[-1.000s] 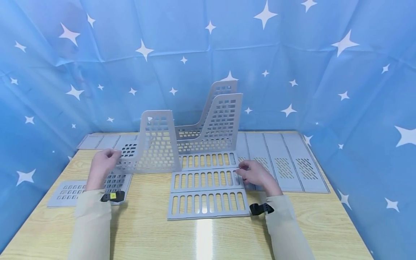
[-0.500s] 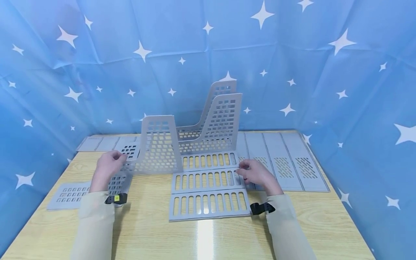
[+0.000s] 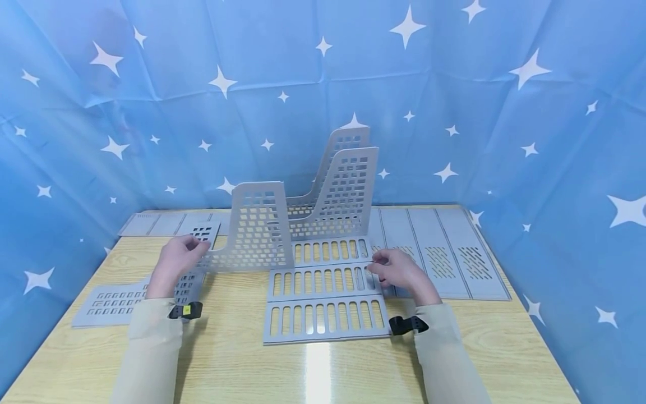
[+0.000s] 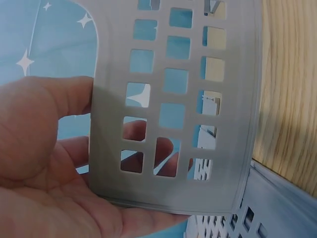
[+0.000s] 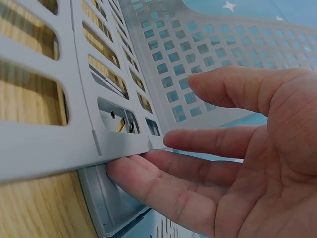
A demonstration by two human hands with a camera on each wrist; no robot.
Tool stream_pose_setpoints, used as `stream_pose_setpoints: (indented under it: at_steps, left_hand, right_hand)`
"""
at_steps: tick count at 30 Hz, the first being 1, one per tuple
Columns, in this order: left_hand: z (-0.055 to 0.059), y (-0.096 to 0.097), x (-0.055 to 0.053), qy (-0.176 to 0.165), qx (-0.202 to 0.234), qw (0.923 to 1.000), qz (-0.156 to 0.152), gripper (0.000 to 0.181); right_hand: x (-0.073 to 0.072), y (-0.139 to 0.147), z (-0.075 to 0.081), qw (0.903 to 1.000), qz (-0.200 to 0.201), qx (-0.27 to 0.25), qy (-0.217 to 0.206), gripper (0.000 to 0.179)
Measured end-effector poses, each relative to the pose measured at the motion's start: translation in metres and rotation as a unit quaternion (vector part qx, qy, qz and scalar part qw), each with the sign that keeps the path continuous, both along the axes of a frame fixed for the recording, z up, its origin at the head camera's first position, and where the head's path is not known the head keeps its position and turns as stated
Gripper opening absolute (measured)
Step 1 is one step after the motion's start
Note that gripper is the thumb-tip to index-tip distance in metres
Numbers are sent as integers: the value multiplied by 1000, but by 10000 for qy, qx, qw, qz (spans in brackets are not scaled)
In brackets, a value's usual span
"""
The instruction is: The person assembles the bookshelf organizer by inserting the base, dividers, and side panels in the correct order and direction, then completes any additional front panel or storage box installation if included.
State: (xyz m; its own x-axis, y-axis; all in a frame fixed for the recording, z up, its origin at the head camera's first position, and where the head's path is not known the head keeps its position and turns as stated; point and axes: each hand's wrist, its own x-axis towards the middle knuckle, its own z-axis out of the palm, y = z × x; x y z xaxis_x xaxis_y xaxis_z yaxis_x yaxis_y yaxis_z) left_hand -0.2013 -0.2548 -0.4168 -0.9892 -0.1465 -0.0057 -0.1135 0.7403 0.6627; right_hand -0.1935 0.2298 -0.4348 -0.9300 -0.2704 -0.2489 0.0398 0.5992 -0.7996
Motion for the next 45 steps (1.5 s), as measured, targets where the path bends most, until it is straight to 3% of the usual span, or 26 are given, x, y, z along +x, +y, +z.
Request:
stream_pose_setpoints:
  at_steps: [14,20,24,27,32,37,41,45]
  left_hand:
    - [-2,1,0,-275,-45,9989,-365,42]
    - [-4,-9,1,-458,433,9974,-335,46]
    - [-9,-16,1,-705,953,9929,-125,51]
    - [-13,-18,0,-872,1236,9884,-155,54]
    - [-13,-19,-2,-911,1278,9871,-301,54]
    - [-14,-4,-7,-817,1241,9875,-532,48]
    - [-14,20,-10,-671,963,9911,-628,43]
    - [-15,28,-10,-531,844,9920,-775,41]
  right_hand:
    - [3,4,-3,9997,-176,-25,-172,53]
    - [2,5,-2,9995,-207,85,-231,51]
    - [0,5,-4,9988,-414,97,-239,51]
    - [-2,5,-6,9984,-528,61,-198,50]
    - [-2,7,-6,9986,-460,-248,-117,43]
    - [-1,7,-5,9976,-314,-588,-157,40]
    - [-2,0,-6,9972,-354,-622,-237,42]
    - [-1,-3,-4,9973,-472,-505,-232,43]
